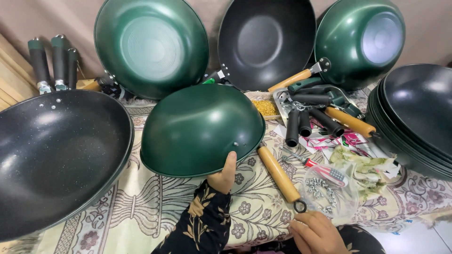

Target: Attaching a wooden handle to a green metal pan using screws and a manual screwdriver.

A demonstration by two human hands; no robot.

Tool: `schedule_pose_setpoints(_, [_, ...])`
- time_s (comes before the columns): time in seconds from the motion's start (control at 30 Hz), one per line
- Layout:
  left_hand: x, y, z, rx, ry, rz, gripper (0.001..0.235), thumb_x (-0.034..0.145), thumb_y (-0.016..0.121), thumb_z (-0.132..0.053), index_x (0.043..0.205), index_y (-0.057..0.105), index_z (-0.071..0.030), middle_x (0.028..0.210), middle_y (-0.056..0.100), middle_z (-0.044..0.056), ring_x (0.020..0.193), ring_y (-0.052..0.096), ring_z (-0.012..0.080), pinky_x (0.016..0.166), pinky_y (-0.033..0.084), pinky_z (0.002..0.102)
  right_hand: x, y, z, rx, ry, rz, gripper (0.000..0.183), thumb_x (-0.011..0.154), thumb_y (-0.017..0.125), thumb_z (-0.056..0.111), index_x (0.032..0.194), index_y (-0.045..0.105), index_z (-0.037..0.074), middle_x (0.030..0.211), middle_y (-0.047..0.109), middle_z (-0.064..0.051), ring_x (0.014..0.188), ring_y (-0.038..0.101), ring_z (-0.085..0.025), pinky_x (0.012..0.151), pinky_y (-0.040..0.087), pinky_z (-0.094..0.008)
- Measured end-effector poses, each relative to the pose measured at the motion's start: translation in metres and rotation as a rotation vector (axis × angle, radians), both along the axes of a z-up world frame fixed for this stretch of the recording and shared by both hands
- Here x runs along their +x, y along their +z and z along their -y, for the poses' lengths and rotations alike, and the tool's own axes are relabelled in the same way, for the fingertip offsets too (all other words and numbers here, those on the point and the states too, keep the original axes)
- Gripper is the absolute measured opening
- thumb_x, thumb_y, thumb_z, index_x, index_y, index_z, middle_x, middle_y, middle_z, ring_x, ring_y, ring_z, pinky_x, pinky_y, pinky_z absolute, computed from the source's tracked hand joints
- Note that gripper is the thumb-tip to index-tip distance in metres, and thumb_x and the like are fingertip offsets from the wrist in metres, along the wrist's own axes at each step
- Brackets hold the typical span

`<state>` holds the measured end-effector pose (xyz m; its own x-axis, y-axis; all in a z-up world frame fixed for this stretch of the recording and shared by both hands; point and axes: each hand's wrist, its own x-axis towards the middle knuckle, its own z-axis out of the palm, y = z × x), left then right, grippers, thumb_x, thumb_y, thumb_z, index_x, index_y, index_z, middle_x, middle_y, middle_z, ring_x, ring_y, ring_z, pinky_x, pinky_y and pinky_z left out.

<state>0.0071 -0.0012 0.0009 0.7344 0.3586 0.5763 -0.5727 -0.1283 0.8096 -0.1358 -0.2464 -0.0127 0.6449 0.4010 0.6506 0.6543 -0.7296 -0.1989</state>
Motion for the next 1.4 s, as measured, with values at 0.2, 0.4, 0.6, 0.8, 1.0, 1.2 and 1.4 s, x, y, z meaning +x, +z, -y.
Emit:
schedule_pose_setpoints(0.2, [0.002,0.001,0.001,0.022,0.006,0.032,0.023,0.086,0.069,-0.011,0.104,0.069,0.003,0.099,0.074,0.009,0.079,0.073,0.0214,0.073,0.059,0.028,0.014,0.002,0.014,0.023,-0.037,-0.020,0.023,0.076,0.078,0.009,0.098,0.071,0.008,0.102,0.071,-0.005,0.082,0.068,-0.021,0.074,0.057,-0.029])
schedule_pose_setpoints(0.4, [0.002,0.002,0.000,-0.013,-0.013,0.069,0.024,0.085,0.068,-0.008,0.106,0.068,0.003,0.100,0.074,0.010,0.079,0.072,0.0222,0.073,0.059,0.028,0.033,0.002,0.001,0.027,-0.131,-0.128,0.035,0.076,0.082,0.022,0.106,0.071,0.009,0.113,0.068,-0.008,0.098,0.066,-0.025,0.086,0.055,-0.034])
schedule_pose_setpoints(0.6, [0.003,0.002,-0.001,-0.039,-0.012,0.015,0.023,0.086,0.067,-0.011,0.105,0.069,0.003,0.101,0.075,0.010,0.081,0.073,0.0218,0.075,0.059,0.028,0.041,0.002,-0.029,-0.076,-0.278,-0.157,0.054,0.083,0.074,0.032,0.131,0.062,0.011,0.133,0.059,-0.015,0.109,0.063,-0.030,0.093,0.052,-0.039])
schedule_pose_setpoints(0.8, [0.006,0.000,0.001,-0.042,0.013,0.078,0.025,0.087,0.068,-0.011,0.106,0.067,0.004,0.101,0.074,0.012,0.080,0.073,0.0233,0.073,0.059,0.029,0.038,0.010,-0.034,0.012,-0.244,-0.197,0.042,0.080,0.072,0.010,0.121,0.065,0.009,0.134,0.062,-0.018,0.103,0.068,-0.031,0.084,0.057,-0.037])
schedule_pose_setpoints(1.0, [0.006,0.002,0.003,-0.079,-0.038,0.070,0.023,0.086,0.068,-0.010,0.106,0.068,0.003,0.102,0.074,0.009,0.082,0.072,0.0211,0.075,0.059,0.028,0.024,-0.033,-0.004,0.296,-0.227,-0.209,0.028,0.078,0.074,0.006,0.106,0.078,0.009,0.137,0.064,-0.014,0.105,0.073,-0.022,0.080,0.061,-0.027])
schedule_pose_setpoints(1.2, [0.005,0.002,0.003,-0.053,-0.020,0.071,0.023,0.086,0.068,-0.010,0.106,0.068,0.002,0.101,0.074,0.009,0.081,0.072,0.0215,0.075,0.059,0.029,0.033,-0.034,-0.001,0.452,-0.212,-0.147,0.032,0.070,0.081,-0.004,0.099,0.074,0.007,0.134,0.062,-0.013,0.073,0.069,-0.011,0.068,0.059,-0.024])
schedule_pose_setpoints(1.4, [0.006,0.000,0.003,-0.033,-0.051,0.067,0.021,0.088,0.067,-0.011,0.103,0.069,0.003,0.099,0.075,0.009,0.079,0.072,0.0210,0.072,0.059,0.028,0.020,-0.002,0.012,0.620,-0.258,-0.060,0.029,0.066,0.081,-0.008,0.092,0.070,-0.003,0.123,0.071,-0.021,0.080,0.067,-0.016,0.073,0.057,-0.026])
